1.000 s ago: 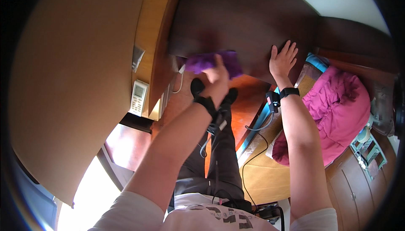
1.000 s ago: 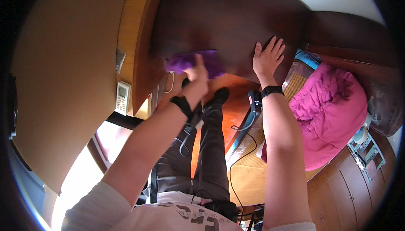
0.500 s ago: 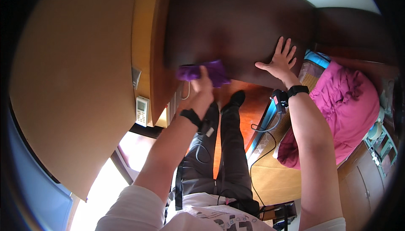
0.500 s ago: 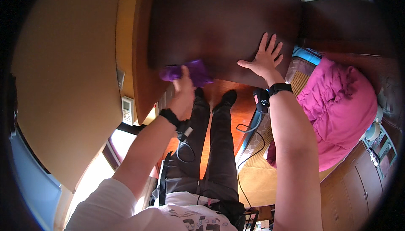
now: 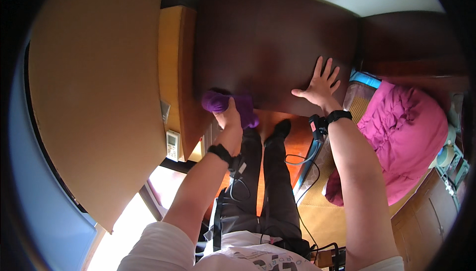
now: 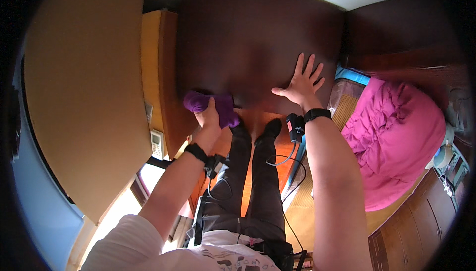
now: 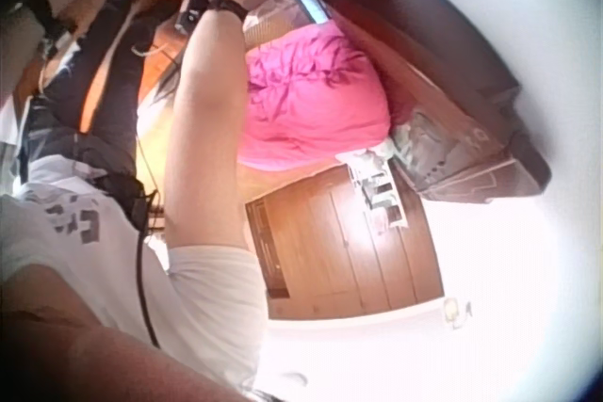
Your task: The person folds a patterned blanket and a pink duvet on a bed, then uses a purple cloth to wipe the top of a wooden nightstand.
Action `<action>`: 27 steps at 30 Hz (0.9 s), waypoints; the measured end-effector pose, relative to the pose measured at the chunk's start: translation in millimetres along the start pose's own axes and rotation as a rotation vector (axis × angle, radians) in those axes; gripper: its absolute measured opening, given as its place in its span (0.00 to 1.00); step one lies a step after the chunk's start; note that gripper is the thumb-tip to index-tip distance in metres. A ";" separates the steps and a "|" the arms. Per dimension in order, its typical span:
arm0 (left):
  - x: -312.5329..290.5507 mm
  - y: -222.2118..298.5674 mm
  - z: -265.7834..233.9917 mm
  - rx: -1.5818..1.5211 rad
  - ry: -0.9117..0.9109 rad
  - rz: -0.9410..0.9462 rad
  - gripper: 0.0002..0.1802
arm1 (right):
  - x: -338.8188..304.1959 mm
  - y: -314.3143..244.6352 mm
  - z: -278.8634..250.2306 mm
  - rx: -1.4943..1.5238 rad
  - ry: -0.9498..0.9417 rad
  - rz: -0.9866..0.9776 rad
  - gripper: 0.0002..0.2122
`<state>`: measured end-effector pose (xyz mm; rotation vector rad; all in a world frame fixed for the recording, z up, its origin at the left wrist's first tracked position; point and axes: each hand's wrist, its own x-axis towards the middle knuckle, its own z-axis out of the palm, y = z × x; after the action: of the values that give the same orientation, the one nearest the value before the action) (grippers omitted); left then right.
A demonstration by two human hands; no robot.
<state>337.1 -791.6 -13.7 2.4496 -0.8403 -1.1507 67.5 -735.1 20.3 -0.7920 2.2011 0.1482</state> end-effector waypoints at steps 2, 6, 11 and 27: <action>-28.1 34.5 -2.6 0.021 -0.027 0.094 0.40 | 2.3 11.5 1.6 0.008 0.015 0.011 0.65; 8.5 63.9 -17.1 0.162 0.126 0.682 0.45 | 0.0 4.9 -3.4 0.024 -0.002 0.002 0.66; 65.2 93.0 9.9 0.641 0.080 1.103 0.44 | 0.7 0.5 -2.8 0.024 -0.001 -0.017 0.66; 40.6 229.9 143.6 0.796 -0.043 1.550 0.46 | 4.7 11.8 1.8 0.083 0.037 -0.053 0.64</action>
<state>159.5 -1000.3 -14.2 1.1949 -2.7510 -0.2042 59.4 -727.4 14.0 -0.8119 2.2040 0.0154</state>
